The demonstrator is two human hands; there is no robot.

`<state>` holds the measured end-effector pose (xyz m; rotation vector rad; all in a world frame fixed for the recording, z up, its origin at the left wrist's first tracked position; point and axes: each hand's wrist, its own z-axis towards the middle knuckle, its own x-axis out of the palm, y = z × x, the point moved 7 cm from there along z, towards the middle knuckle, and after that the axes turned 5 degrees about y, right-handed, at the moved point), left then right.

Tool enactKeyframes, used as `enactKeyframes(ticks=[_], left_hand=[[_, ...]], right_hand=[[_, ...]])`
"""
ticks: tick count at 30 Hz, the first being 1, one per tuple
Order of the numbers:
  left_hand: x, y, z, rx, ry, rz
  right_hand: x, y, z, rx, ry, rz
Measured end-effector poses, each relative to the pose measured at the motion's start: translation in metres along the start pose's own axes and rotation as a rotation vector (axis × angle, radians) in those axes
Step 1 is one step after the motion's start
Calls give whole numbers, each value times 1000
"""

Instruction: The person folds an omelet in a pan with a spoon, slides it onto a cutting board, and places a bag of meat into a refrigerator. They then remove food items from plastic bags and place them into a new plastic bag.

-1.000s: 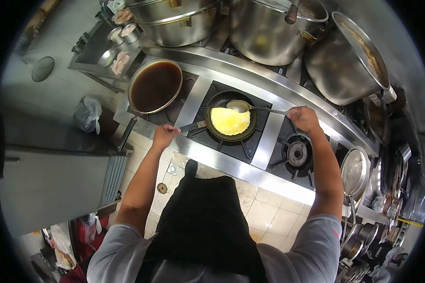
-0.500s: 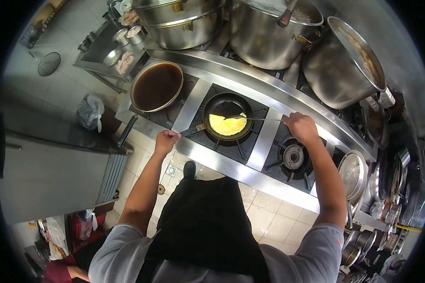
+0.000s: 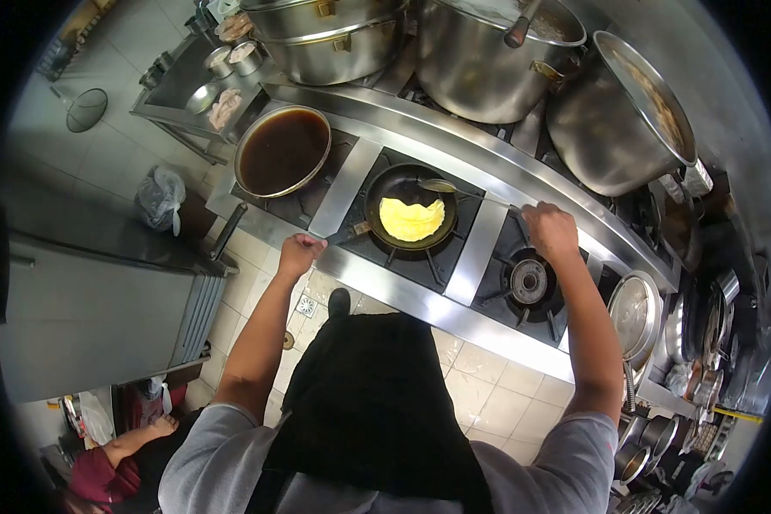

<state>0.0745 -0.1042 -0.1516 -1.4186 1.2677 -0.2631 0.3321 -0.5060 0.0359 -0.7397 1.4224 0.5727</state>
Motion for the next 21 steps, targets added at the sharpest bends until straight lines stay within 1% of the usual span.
enactKeyframes(ticks=[1, 3, 7, 9, 10, 13, 15, 16, 18, 21], left_hand=[[-1, -2, 0, 0, 0, 0], [3, 1, -1, -106, 105, -10], [3, -7, -7, -84, 130, -16], [2, -9, -8, -62, 87, 27], [3, -10, -8, -61, 88, 23], [4, -6, -8, -56, 46, -10], [4, 2, -3, -40, -17, -9], [6, 6, -2, -38, -17, -10], [8, 10, -1, 36, -82, -14], [24, 22, -6, 14, -37, -59]], right_hand=[[5, -3, 7, 0, 0, 0], [19, -6, 21, -3, 61, -10], [22, -14, 29, -26, 101, 78], [19, -15, 30, -47, 173, 74], [15, -14, 29, -48, 173, 70], [-4, 3, 19, -107, 139, 72], [-17, 21, 8, -140, 141, -30], [-19, 27, 2, -175, 94, -36], [-22, 35, -10, -160, 96, -46], [-23, 38, -23, -114, 93, -20]])
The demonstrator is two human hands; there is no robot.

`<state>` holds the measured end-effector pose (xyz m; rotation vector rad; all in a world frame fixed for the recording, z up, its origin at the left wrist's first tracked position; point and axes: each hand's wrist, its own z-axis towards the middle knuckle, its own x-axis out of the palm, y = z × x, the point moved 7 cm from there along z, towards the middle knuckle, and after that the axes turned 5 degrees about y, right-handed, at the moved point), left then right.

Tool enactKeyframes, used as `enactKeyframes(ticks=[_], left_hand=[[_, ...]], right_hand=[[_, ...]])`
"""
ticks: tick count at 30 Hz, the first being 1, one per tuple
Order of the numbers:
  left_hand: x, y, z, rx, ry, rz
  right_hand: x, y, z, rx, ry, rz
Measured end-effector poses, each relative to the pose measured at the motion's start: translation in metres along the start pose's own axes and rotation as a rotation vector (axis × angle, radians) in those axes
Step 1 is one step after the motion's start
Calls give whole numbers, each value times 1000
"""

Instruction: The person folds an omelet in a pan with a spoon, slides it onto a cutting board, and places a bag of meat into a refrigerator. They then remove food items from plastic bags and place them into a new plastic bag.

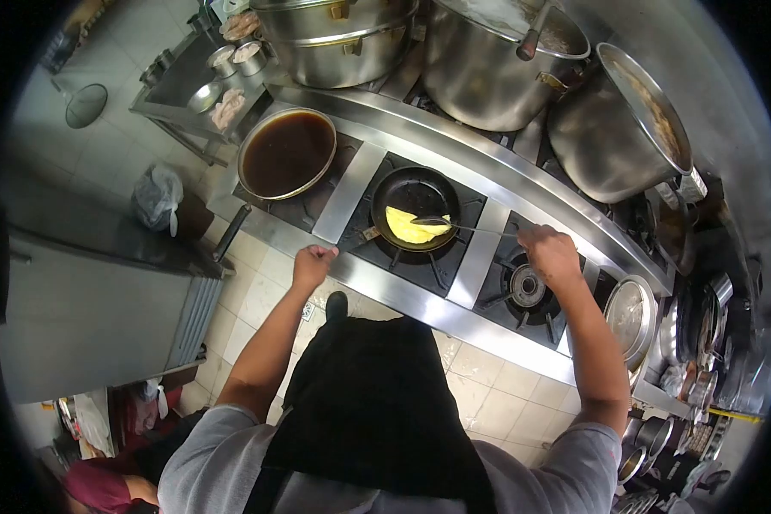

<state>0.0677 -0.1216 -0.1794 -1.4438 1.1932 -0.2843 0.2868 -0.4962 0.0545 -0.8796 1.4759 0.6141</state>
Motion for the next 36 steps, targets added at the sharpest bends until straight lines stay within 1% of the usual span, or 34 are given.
enactKeyframes(ticks=[1, 2, 4, 5, 8, 9, 11, 12, 13, 15, 19, 21, 22, 24, 25, 26, 28, 34, 36], left_hand=[[4, -2, -7, 46, 14, 34], [9, -11, -17, 14, 79, -7], [20, -18, -31, -180, 233, -104], [27, -21, -36, -198, 315, -116], [35, -27, -41, -192, 380, -109], [34, -29, -42, -188, 367, -110], [34, -28, -42, -177, 347, -135], [33, -27, -42, -167, 323, -164], [35, -25, -41, -166, 325, -161], [31, -27, -36, -12, 222, -145], [35, -21, -34, -3, 173, -155], [39, -19, -37, -42, 160, -174], [40, -19, -38, -42, 161, -177], [43, -19, -42, -98, 203, -165], [48, -18, -44, -165, 258, -239], [48, -18, -44, -164, 262, -239], [57, -15, -45, -251, 375, -312], [60, -15, -42, -260, 449, -287], [60, -14, -42, -265, 459, -270]], right_hand=[[6, -1, -3, 21, 4, -13], [11, -1, -7, 43, 10, -24], [14, 4, -15, 52, -11, -20], [14, 5, -17, 56, -30, -18], [18, 2, -21, 130, 4, 13], [21, 1, -18, 133, 4, 15], [19, -2, -8, 157, -96, 45], [19, -2, -1, 159, -96, 46], [24, 0, 7, 161, -52, 18], [23, 11, 20, 138, -1, -23], [18, 20, 21, 92, 38, -59], [9, 18, 8, 51, -67, -52], [6, 16, 2, 51, -65, -55], [-3, 10, -8, 135, -44, -92], [-8, 12, -12, 137, -42, -95], [-13, 13, -15, 160, -43, -131], [-14, 11, -17, 191, -43, -165], [-17, 17, -11, 136, -51, -256], [-12, 18, -2, 112, -7, -273]])
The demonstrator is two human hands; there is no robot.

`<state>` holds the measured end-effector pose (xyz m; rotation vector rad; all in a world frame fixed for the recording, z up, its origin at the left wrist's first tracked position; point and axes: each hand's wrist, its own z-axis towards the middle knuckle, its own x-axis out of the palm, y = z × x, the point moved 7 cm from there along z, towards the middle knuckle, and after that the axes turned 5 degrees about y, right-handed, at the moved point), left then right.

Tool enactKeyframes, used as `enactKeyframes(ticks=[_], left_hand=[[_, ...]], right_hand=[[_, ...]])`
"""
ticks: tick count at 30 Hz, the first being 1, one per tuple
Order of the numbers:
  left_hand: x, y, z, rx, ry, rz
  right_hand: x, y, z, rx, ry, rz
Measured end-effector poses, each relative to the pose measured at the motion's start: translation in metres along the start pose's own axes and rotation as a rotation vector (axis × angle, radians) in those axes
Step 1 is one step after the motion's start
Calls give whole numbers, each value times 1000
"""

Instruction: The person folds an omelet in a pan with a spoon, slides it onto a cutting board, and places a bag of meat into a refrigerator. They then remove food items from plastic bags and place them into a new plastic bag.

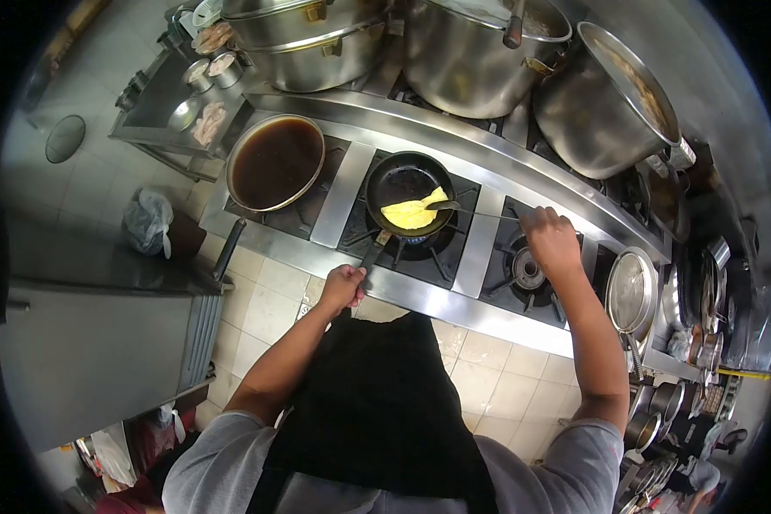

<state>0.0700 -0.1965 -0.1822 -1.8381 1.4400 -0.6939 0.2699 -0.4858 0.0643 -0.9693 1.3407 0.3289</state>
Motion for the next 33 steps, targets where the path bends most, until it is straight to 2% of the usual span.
enactKeyframes(ticks=[9, 13, 19, 21, 24, 26, 28, 29, 33], left_hand=[[11, 5, 1, -26, 28, -14], [14, 6, 2, -29, 46, -15], [13, 10, 5, -71, 80, -32], [12, 11, 6, -72, 106, -40], [14, 7, 5, -89, 150, -57], [13, 11, 4, -118, 163, -57], [25, 19, 3, -175, 330, -166], [29, 18, 2, -173, 337, -151], [68, 19, -14, -215, 571, -203]], right_hand=[[25, 10, 27, 52, 19, -5], [16, 3, 17, 104, 28, 35], [-6, 7, 8, 214, -79, 187], [16, 14, -5, 443, 26, 425], [42, 48, -30, 643, -47, 569], [37, 71, -38, 777, 61, 684], [48, 86, -40, 813, 141, 697], [57, 91, -40, 808, 118, 747], [86, 95, -57, 876, 73, 851]])
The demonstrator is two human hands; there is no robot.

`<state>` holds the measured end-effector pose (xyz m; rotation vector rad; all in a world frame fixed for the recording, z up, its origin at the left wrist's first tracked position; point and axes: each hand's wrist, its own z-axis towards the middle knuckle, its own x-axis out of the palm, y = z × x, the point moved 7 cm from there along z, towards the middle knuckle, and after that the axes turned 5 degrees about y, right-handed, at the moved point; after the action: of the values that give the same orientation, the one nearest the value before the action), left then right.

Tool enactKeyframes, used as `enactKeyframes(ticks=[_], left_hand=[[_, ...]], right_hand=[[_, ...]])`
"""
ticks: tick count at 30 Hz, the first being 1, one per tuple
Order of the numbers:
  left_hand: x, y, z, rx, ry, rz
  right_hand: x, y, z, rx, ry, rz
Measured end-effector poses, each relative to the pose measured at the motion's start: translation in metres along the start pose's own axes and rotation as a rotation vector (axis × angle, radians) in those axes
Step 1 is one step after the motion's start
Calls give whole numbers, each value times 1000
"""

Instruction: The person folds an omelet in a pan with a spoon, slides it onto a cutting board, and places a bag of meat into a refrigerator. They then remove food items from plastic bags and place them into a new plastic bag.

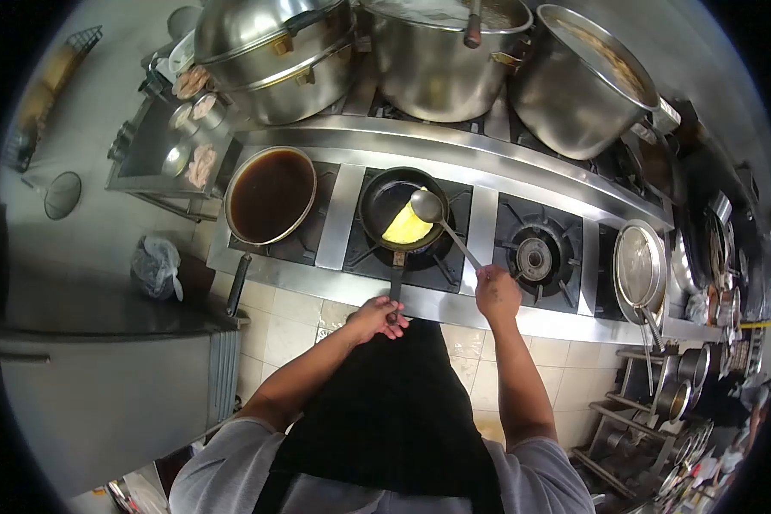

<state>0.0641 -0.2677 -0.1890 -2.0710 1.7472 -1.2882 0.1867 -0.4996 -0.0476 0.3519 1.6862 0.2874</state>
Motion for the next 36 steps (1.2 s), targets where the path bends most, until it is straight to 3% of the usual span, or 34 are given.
enactKeyframes(ticks=[1, 4, 8, 12, 19, 21, 23, 27, 28, 30, 33, 36], left_hand=[[10, 4, 3, -6, 51, -44], [39, 5, 8, -22, 143, -41], [61, 13, 27, -21, 196, -50], [79, 16, 31, 17, 60, -95], [87, 22, 34, -10, 80, -35], [87, 29, 32, -60, 114, 104], [82, 33, 25, -118, 130, 253], [43, 43, -13, -272, 134, 540], [29, 39, -25, -212, 162, 592], [-7, 36, -54, -161, 207, 653], [-70, 23, -96, 88, 166, 922], [-132, 16, -148, 97, 39, 1002]], right_hand=[[8, -16, 1, 12, -6, 9], [39, -49, -10, 83, 235, 556], [27, -37, -51, 264, 412, 925], [16, -34, -75, 289, 432, 1005], [13, -9, -109, 180, 561, 1107], [17, 1, -120, 181, 535, 1047], [30, 12, -124, 18, 427, 1004], [67, 51, -137, -36, 333, 972], [82, 59, -142, 116, 390, 980], [113, 84, -139, 105, 345, 928], [131, 122, -140, 158, 321, 896], [141, 145, -140, 213, 253, 821]])
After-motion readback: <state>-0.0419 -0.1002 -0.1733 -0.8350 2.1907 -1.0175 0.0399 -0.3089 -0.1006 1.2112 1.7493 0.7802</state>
